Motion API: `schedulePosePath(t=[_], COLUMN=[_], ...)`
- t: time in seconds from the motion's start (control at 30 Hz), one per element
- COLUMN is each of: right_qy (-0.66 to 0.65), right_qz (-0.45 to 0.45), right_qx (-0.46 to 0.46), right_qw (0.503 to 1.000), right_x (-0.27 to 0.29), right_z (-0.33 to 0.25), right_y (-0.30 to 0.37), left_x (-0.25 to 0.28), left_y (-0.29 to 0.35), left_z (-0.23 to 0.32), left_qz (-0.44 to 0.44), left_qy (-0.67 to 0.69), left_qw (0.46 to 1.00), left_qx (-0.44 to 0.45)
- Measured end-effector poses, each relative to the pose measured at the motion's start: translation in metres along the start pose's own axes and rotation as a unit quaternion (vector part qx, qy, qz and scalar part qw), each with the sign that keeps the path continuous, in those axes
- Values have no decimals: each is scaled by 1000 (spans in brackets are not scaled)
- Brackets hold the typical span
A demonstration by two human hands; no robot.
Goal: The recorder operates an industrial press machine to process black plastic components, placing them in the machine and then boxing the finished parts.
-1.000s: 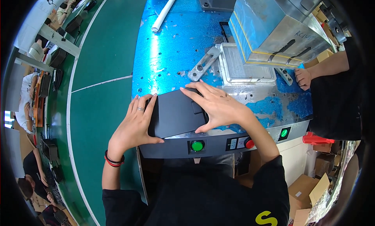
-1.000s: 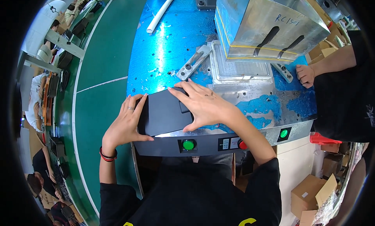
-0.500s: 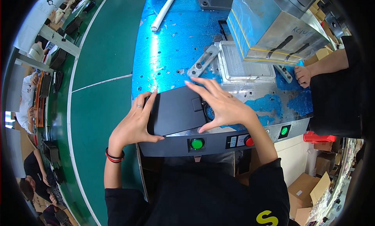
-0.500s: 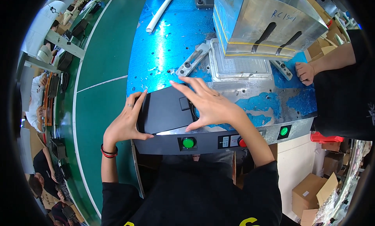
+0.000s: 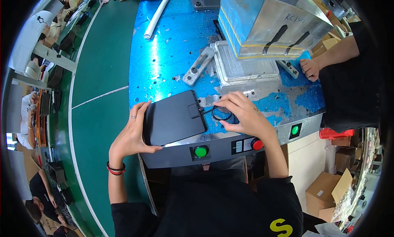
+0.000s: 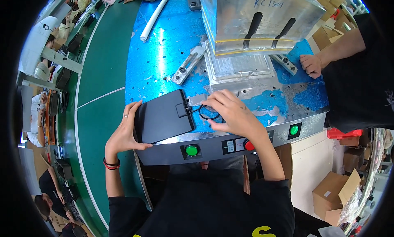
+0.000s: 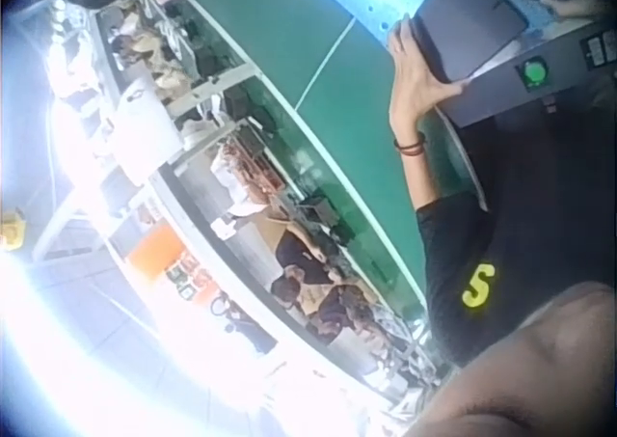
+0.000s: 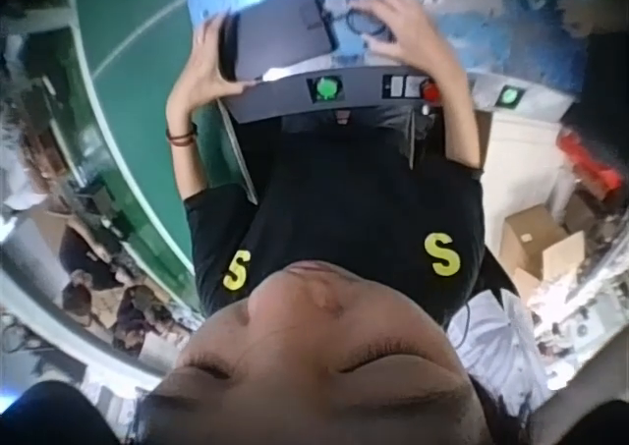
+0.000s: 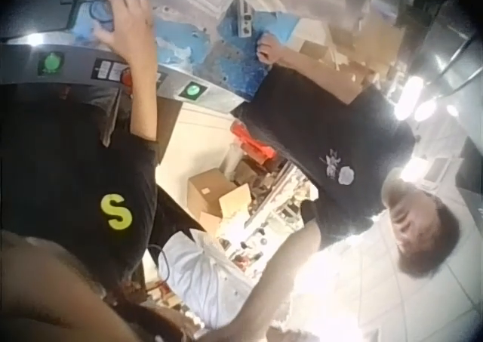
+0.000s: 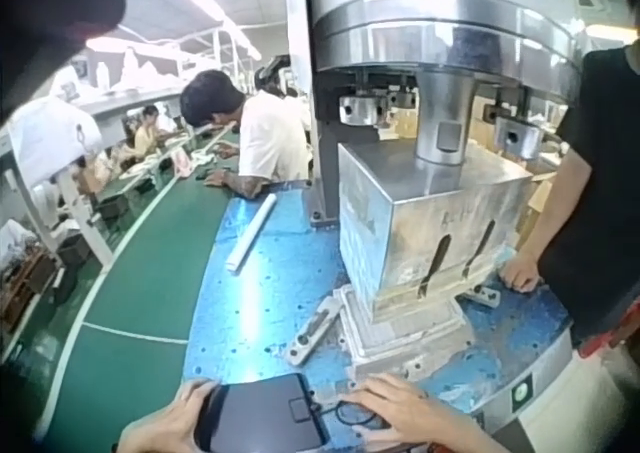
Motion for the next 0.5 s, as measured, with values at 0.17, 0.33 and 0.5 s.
schedulePosePath(t=[0.17,0.33,0.5], right_qy=[38,-2,-20], right_qz=[-10,-59,-34], right_qx=[-30,-66,44], right_qw=[999,996,998], right_x=[3,3,13], right_z=[-8,-8,-22], right_y=[7,2,-31], left_x=[-1,-2,2], left_y=[6,5,0], left_z=[-7,-6,3], left_qz=[2,-5,2], left_qy=[23,32,11], left_qw=[999,999,1000], left_qx=[-28,10,-4])
Point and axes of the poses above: each hand's wrist, its own y-axis away from the middle knuckle, its own x-axis out of the back of the hand, z = x × y, the point moved 1 cm from there along -y, towards the middle knuckle, and after that the axes turned 12 degrees about -z, right-handed, at the moved point
